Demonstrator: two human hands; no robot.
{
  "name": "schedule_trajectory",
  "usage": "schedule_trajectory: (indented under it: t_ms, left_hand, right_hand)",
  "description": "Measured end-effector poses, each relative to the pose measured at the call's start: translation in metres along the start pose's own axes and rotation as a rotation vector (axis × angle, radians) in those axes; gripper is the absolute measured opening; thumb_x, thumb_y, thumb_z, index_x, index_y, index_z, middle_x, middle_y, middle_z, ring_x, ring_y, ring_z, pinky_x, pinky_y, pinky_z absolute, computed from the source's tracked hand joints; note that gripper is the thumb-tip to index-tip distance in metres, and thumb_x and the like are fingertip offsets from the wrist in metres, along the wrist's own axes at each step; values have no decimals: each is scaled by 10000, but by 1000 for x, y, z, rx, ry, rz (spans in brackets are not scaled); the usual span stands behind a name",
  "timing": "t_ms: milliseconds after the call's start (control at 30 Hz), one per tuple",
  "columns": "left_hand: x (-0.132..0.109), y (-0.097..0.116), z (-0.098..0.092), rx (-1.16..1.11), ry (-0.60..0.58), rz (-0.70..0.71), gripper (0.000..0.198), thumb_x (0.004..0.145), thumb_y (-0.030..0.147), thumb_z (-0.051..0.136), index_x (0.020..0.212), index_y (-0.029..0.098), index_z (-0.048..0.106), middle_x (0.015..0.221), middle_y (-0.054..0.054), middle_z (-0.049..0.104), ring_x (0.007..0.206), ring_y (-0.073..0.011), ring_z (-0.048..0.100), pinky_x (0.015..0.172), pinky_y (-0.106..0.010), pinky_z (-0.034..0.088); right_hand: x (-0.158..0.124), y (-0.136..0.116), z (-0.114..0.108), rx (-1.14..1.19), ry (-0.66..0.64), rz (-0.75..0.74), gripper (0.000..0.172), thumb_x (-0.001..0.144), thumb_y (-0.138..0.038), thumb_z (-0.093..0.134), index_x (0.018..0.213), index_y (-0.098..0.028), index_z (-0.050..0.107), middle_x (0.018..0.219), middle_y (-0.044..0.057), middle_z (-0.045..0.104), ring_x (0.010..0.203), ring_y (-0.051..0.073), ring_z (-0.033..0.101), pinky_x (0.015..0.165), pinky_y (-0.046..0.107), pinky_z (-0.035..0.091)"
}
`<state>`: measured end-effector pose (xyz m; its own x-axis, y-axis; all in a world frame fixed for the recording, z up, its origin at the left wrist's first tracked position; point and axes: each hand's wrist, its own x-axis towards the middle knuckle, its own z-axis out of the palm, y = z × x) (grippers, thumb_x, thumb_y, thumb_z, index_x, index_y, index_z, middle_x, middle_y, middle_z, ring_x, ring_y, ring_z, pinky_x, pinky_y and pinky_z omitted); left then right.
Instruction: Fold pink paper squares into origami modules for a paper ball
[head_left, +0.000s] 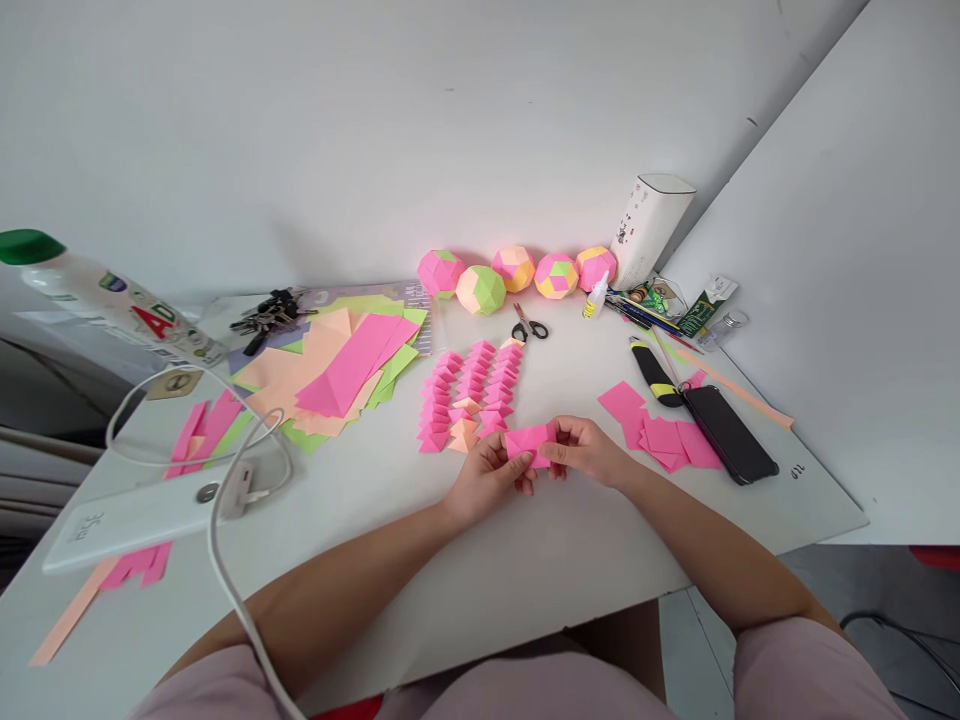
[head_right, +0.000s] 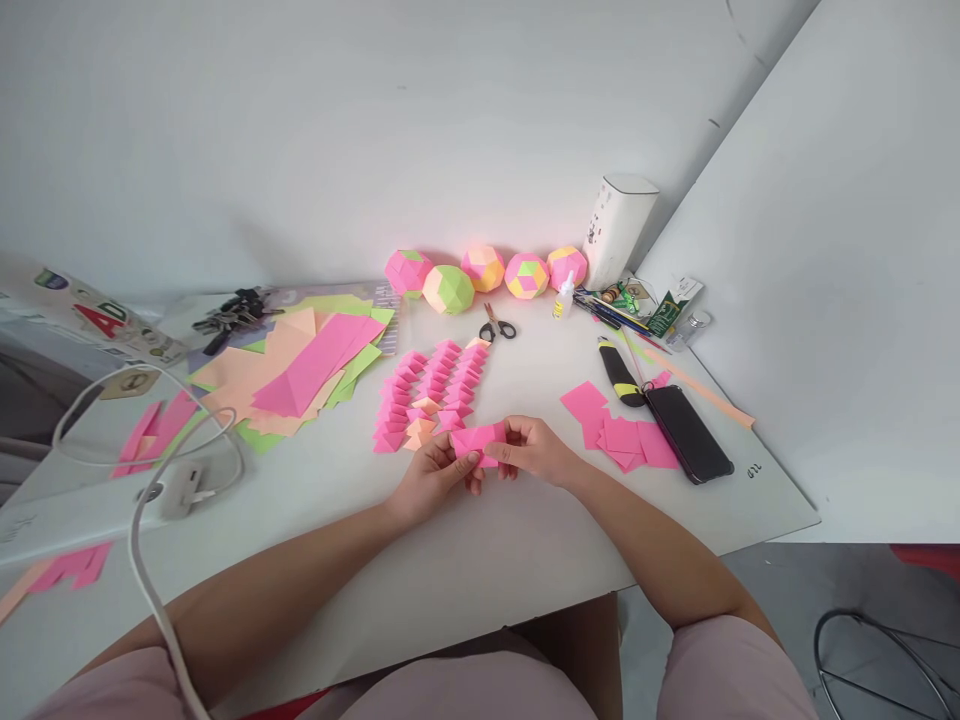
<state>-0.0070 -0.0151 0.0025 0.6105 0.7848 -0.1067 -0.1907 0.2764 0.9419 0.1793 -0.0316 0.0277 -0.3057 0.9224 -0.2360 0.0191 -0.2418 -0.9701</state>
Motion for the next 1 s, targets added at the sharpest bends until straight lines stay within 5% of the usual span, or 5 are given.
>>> schedule_trajectory:
  t_ms: [267,433,633,800,1000]
  left_hand:
    - [-5,6,1,171,-25,-17,254,799,384,634,869,141,602,670,-10,614,623,-123,565,587,-253,442]
    - [-5,1,2,-29,-40,68,215,805,326,644,881,174,512,816,-21,640,744,-141,607,665,-276,473]
    - [0,-12,-1,-128,14,147,291,779,281,683,824,195,408,717,32,579,644,-104,573,599,-243,455]
    - [-2,-9,-2,12,61,180,194,813,311,638,908,185,526,817,-8,608,732,-122,590,676,-272,484]
    - [-3,-8,-4,171,93,177,328,793,320,650,1103,223,609,1054,-72,592,997,-200,567,850,-350,492]
  right_hand:
    - [0,0,-2,29,96,-62,265,739,-384,698,752,-145,584,560,-19,598,476,94,559,490,224,465]
    - [-1,-1,-2,-20,31,0,285,730,-405,698,723,-142,585,579,-17,587,474,87,546,481,219,460]
    - [-1,2,0,-120,4,34,302,746,-420,675,694,-146,561,592,-16,576,509,87,545,492,209,444]
    - [-1,2,-2,-150,-7,26,275,712,-388,714,746,-148,584,611,-22,567,546,90,547,534,215,450]
    - [-1,4,-1,-222,55,9,291,719,-408,698,683,-149,570,598,-23,536,552,101,547,508,213,412]
